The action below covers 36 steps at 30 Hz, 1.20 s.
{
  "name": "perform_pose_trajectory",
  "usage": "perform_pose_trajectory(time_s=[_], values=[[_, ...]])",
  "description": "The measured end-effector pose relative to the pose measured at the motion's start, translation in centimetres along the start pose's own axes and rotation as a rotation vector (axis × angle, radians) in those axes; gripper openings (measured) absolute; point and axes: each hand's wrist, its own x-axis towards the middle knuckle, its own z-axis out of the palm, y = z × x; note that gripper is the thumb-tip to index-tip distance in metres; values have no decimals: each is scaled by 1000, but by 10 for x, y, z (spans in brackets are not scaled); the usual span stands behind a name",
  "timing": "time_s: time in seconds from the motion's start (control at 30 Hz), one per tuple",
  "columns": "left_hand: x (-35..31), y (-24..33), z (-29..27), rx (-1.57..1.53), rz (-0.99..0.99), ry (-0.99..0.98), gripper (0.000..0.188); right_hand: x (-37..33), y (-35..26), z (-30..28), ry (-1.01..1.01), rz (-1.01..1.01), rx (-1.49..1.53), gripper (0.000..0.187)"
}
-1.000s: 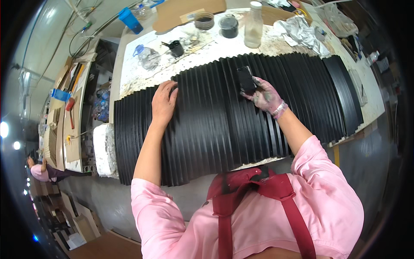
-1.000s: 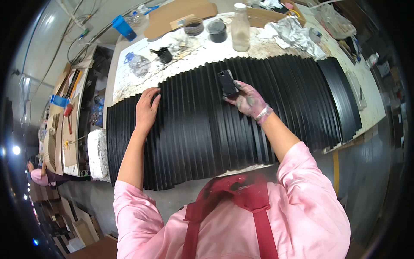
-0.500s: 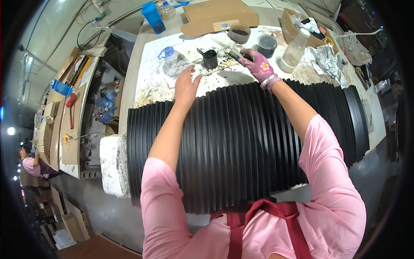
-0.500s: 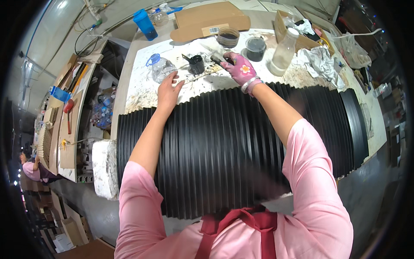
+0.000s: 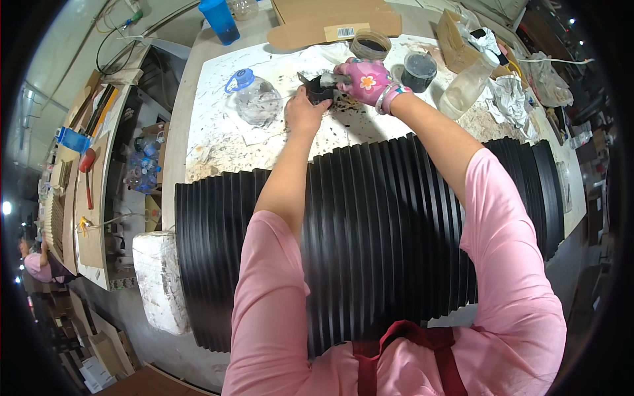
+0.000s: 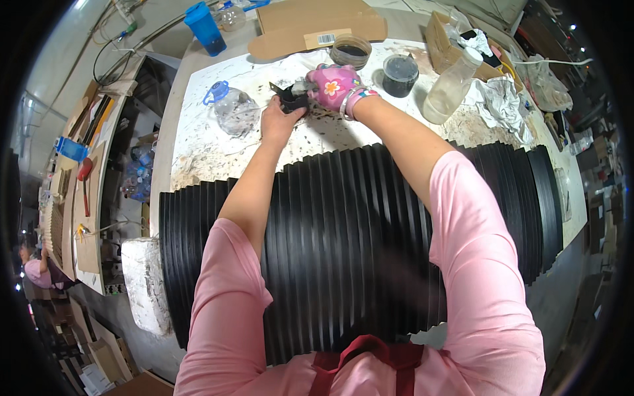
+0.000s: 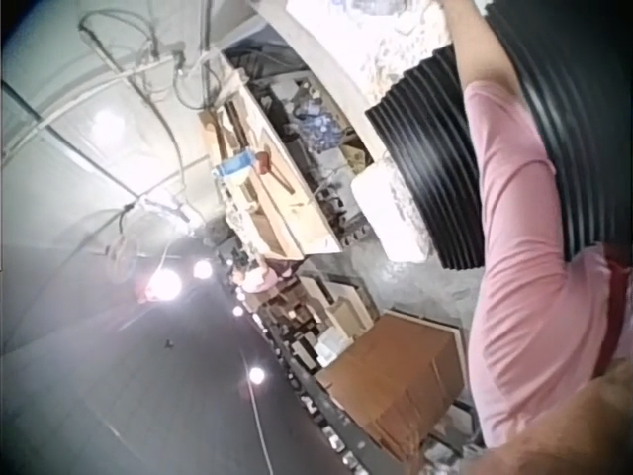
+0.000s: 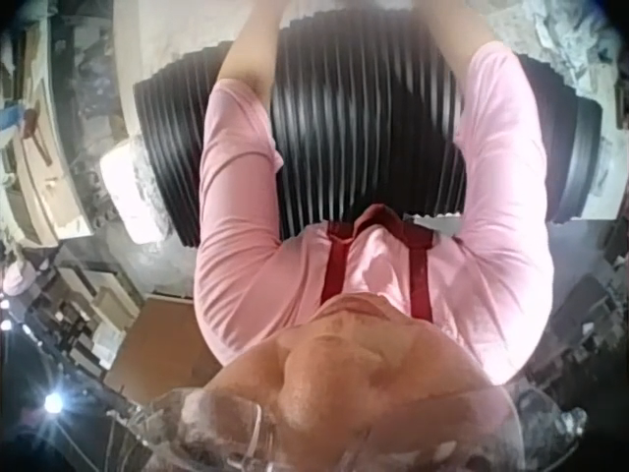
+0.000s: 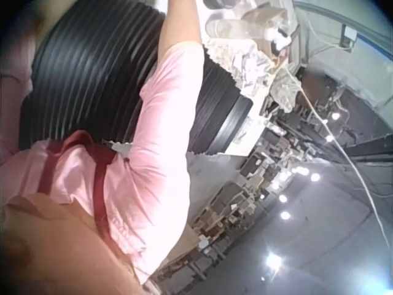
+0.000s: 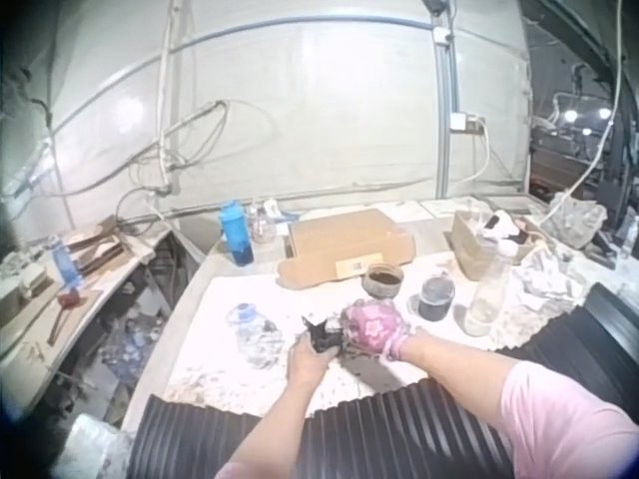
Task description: The person wipes down a long black ribbed accordion-style machine cover using a white cloth and a cleaning solution from a bottle, then applies a dark polish or sealant to the surface with a small sponge.
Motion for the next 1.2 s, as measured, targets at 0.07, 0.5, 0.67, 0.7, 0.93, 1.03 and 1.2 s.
perform_pose_trajectory(time_s=[0.07,0.5,0.67,0.7,0.93,1.03,1.2], values=[[1,-4,1,-14,28,23,84,2,6,-4,-28,-62,-61,29],[-12,20,-2,15,22,25,78,-32,30,-4,1,72,164,33],[-21,24,-15,-8,86,136,81,-83,60,3,-167,393,1624,42],[-25,22,-26,5,88,176,82,-101,46,2,-118,348,1807,39],[-161,39,-171,-101,84,283,20,-160,-4,-7,-264,238,1998,33],[-266,29,-237,0,33,447,19,-187,-45,-5,-290,416,1789,34],[-446,6,-312,88,-308,650,21,-195,-120,2,-374,93,1476,34]])
